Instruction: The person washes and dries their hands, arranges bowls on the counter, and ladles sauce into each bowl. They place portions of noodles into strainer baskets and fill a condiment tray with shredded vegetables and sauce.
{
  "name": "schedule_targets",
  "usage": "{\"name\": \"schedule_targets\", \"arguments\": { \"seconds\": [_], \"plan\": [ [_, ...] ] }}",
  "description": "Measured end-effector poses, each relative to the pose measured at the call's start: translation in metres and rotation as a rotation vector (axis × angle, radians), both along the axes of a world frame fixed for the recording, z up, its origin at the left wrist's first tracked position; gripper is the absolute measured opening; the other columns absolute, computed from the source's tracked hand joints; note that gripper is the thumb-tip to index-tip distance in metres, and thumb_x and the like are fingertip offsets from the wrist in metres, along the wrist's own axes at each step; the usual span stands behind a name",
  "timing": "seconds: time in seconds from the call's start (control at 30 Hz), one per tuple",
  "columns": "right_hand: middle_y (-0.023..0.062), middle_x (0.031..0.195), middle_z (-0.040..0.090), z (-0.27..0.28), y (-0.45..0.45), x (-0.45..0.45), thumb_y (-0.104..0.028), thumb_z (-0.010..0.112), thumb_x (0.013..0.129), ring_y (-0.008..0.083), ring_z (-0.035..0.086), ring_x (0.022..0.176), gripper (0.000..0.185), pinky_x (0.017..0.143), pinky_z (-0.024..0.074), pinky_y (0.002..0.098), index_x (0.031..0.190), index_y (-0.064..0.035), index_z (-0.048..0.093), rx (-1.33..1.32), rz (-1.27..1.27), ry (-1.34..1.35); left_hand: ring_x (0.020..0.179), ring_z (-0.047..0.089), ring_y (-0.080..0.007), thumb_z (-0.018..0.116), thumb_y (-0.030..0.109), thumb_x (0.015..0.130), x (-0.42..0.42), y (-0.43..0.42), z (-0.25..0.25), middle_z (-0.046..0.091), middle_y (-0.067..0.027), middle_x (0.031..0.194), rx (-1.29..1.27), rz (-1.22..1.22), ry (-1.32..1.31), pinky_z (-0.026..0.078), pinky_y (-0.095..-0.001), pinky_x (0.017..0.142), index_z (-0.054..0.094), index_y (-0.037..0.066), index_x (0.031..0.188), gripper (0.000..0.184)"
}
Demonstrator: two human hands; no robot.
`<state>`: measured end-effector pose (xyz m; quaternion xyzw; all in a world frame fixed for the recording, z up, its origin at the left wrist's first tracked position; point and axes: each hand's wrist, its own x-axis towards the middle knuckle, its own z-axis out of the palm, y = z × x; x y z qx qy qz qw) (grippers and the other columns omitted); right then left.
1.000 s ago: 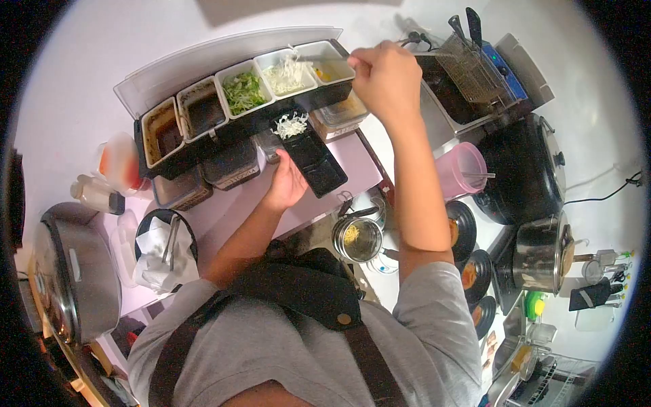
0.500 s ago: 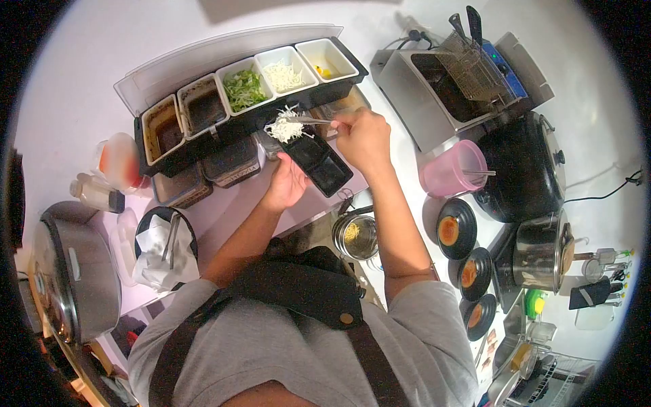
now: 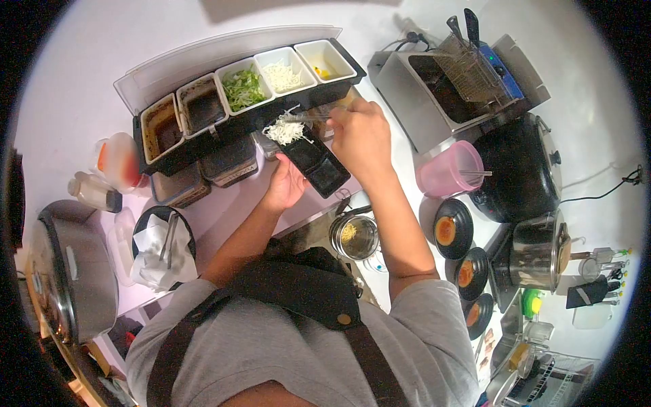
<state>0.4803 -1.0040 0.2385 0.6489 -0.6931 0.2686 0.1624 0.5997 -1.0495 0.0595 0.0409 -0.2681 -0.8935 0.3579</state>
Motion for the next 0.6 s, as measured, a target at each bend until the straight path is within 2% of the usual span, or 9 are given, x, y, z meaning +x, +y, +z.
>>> {"name": "schedule_targets", "arguments": {
  "seconds": [0.1, 0.27, 0.4, 0.6],
  "plan": [
    [0.0096, 0.07, 0.057, -0.013, -0.005, 0.001, -0.008, 0.065, 0.067, 0.0281, 0.056, 0.069, 0.012, 0.06, 0.0458, 0.0388, 0.079, -0.0088, 0.068, 0.025, 0.066, 0.025, 0.108, 0.05, -0.0175, 0.033, 0.06, 0.084, 0.001, 0.0, -0.002, 0.047, -0.0055, 0.125, -0.019, -0.055, 0.028, 0.047, -0.0349, 0.081, 0.033, 0.009, 0.13, 0.068],
    [0.0095, 0.071, 0.057, 0.007, 0.003, 0.002, -0.008, 0.065, 0.067, 0.0283, 0.056, 0.069, 0.012, 0.061, 0.0459, 0.0386, 0.078, -0.0086, 0.068, 0.019, 0.013, 0.028, 0.108, 0.05, -0.0171, 0.032, 0.06, 0.084, 0.002, 0.002, -0.011, 0.047, -0.0052, 0.124, 0.034, -0.056, 0.047, 0.047, -0.0346, 0.08, 0.034, 0.009, 0.129, 0.067],
    [0.0098, 0.07, 0.057, 0.0, 0.002, -0.003, -0.008, 0.065, 0.067, 0.0284, 0.056, 0.069, 0.011, 0.062, 0.0459, 0.0381, 0.078, -0.0081, 0.068, 0.04, 0.062, 0.07, 0.108, 0.05, -0.0175, 0.032, 0.06, 0.084, 0.005, 0.004, -0.012, 0.047, -0.0054, 0.125, 0.035, -0.067, 0.044, 0.046, -0.0352, 0.081, 0.034, 0.009, 0.129, 0.068],
    [0.011, 0.069, 0.055, 0.031, -0.001, -0.013, -0.008, 0.063, 0.068, 0.03, 0.056, 0.07, 0.008, 0.062, 0.0458, 0.0399, 0.075, -0.0074, 0.068, -0.054, -0.026, -0.007, 0.109, 0.05, -0.0188, 0.031, 0.06, 0.084, 0.017, 0.01, -0.003, 0.048, -0.0062, 0.125, 0.055, -0.034, -0.012, 0.047, -0.0371, 0.081, 0.032, 0.007, 0.131, 0.071]
  ]
}}
